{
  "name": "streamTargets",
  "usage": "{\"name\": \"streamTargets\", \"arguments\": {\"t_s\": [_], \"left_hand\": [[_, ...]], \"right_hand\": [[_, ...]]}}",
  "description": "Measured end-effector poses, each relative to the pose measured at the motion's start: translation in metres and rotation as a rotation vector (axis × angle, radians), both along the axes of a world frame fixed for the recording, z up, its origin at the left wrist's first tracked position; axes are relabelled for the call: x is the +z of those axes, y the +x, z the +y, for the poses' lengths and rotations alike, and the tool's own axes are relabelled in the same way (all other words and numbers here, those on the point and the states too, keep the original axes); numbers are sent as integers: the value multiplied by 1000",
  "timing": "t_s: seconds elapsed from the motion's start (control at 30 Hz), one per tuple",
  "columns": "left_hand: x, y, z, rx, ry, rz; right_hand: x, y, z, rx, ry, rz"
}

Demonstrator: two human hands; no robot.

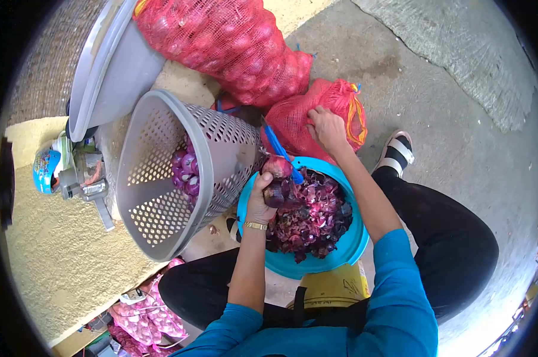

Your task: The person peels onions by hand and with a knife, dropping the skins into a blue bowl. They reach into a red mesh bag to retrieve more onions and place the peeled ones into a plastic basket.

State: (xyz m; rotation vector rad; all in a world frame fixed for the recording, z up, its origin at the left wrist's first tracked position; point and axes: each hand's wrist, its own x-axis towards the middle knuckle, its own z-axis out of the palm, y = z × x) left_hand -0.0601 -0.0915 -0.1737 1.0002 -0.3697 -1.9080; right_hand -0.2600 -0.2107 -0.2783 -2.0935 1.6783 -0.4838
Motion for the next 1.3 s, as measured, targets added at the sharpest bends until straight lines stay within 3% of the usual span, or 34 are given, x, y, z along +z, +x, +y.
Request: {"name": "streamTargets", "arguments": {"t_s": [0.07, 0.13, 0.17, 0.23, 0.3, 0.37, 0.4, 0.47, 0.63, 0.73, 0.77, 0.83, 0.9, 0.97, 1.03, 1.07, 1.13, 1.2, 1.23, 1.27, 1.3], "left_hand": [[3, -7, 0, 2, -53, -51], [0, -12, -1, -8, -49, 2], [-1, -11, -2, -19, -40, 35], [-1, -13, 2, 40, 17, -3], [-1, -14, 0, -4, -29, 39], [-1, -15, -1, 20, -15, 36], [-7, -15, -3, -8, -33, 20], [-3, -21, -3, -19, -43, -15], [4, -20, 17, -99, -4, -65], [11, -19, 28, -43, -8, -49], [9, -18, 29, -20, -12, -81], [5, -21, 23, 8, -25, -111], [-2, -28, -4, 71, -57, -272], [-10, -37, -42, 61, -141, -531], [-30, -39, -86, -204, -263, -985], [-38, -41, -106, -202, -272, -970], [-54, -44, -143, -665, -146, -1211], [-167, -40, -151, -562, -139, -1094], [-160, -43, -150, -462, -124, -979], [-154, -42, -142, -535, -153, -1244], [-165, -42, -138, -540, -138, -1243]], "right_hand": [[-42, -3, 4, 114, 71, 109], [-134, -32, 9, 394, 217, 187], [-115, -34, -5, 397, 213, 194], [-60, -28, -15, 254, 530, 121], [-49, -34, -12, 204, 404, 27], [-4, -34, -1, -147, 665, -734], [27, -33, 9, -144, 670, -720], [85, -20, 25, -114, 1077, -1052], [62, 5, 38, 124, 987, -933], [99, 9, 50, -217, 838, -1233], [103, 7, 49, -207, 836, -1229], [105, -12, 43, -452, 523, -1026], [94, -23, 41, -370, 455, -966], [85, -28, 45, -432, 351, -570], [61, -31, 48, -467, 176, -580], [50, -35, 51, -506, 162, -557], [39, -41, 53, -541, 138, -529], [32, -40, 60, -519, 273, -604], [30, -40, 58, -519, 273, -601], [29, -40, 60, -542, 343, -654], [23, -39, 63, -563, 418, -707]]}}
